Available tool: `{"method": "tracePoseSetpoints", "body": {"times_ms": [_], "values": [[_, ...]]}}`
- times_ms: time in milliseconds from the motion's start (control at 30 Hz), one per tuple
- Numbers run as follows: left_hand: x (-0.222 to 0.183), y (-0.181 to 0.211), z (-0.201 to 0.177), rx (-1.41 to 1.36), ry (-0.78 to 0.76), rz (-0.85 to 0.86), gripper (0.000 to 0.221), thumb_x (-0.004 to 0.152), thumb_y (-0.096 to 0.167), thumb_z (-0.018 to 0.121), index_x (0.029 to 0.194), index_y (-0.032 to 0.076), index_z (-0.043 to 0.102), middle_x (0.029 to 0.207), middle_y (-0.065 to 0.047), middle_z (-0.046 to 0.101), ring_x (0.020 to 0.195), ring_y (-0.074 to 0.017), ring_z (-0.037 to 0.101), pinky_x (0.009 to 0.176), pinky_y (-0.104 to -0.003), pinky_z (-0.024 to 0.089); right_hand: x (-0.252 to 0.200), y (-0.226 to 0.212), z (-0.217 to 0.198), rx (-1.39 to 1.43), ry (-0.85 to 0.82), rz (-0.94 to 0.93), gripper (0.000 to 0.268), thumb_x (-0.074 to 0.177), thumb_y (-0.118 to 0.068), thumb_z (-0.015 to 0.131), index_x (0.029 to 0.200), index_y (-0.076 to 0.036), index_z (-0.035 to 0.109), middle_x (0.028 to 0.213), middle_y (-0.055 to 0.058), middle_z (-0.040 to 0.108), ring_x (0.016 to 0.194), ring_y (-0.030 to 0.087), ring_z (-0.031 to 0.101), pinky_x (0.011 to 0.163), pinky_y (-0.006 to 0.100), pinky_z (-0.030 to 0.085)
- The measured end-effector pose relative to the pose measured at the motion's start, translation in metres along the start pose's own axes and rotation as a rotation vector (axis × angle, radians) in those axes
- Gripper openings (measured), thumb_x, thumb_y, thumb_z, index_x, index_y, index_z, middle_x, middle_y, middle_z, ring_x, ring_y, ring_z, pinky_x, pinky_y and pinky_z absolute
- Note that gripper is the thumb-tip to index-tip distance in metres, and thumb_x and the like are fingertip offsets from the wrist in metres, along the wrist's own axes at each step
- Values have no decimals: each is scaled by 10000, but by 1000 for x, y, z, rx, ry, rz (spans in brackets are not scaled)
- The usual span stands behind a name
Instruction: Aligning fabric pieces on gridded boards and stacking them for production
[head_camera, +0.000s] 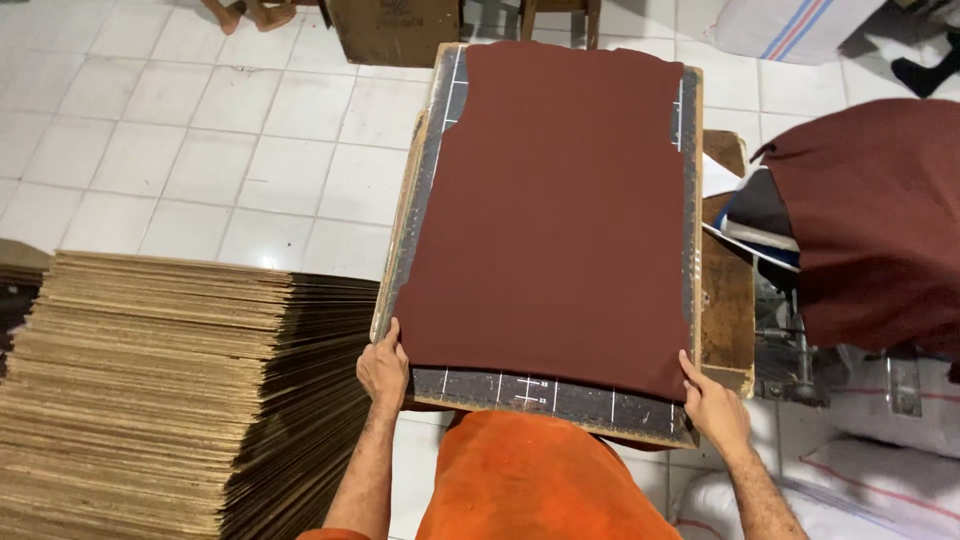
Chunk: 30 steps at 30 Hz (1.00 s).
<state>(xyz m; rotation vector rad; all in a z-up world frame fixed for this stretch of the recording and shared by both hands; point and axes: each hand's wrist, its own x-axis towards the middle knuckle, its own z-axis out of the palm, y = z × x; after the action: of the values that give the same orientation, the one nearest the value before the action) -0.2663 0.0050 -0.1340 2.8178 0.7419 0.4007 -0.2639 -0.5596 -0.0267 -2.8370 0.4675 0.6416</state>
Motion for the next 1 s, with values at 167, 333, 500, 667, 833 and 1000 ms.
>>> {"method": "tracePoseSetpoints", "body": {"times_ms": [167,333,500,667,833,1000], "values": [[-13,15,-51,-62,-92,41,484,901,112,654,1351,277,723,724,-98,752,715,-322,661,732,-404,550,-41,-26,-44,169,-109,54,567,1019,-339,460,1553,-525,425,1040,111,857,1168,425,707,1052,564,533],[-24,7,-58,-18,-105,55,492,901,110,664,1361,276,717,693,-99,729,702,-310,654,733,-404,545,-29,1,-13,175,-128,26,557,1014,-349,492,1528,-557,432,1031,114,850,1133,402,731,1020,559,551],[-35,-3,-57,-22,-65,76,461,913,109,647,1332,281,733,643,-113,693,671,-321,627,713,-423,538,-61,-17,-39,254,-198,47,573,997,-322,513,1537,-502,447,868,75,880,1093,361,761,1012,528,561],[-42,-8,-62,-30,-32,79,447,926,113,640,1321,298,738,618,-92,668,678,-307,627,721,-412,543,-61,-4,-25,375,-191,67,702,972,-261,576,1630,-355,351,871,176,855,1037,385,776,980,552,548],[-50,-10,-67,-21,23,38,456,940,150,641,1348,337,720,605,-95,634,640,-301,633,684,-413,544,-39,32,14,407,-223,62,852,924,-291,660,1677,-232,266,804,118,864,951,338,801,915,505,553],[-63,-25,-52,4,28,-71,560,964,283,640,1507,394,562,638,-135,556,613,-362,611,643,-532,517,-53,20,-1,365,-299,149,907,950,-324,644,1708,-268,148,824,35,889,833,202,690,834,302,460]]}}
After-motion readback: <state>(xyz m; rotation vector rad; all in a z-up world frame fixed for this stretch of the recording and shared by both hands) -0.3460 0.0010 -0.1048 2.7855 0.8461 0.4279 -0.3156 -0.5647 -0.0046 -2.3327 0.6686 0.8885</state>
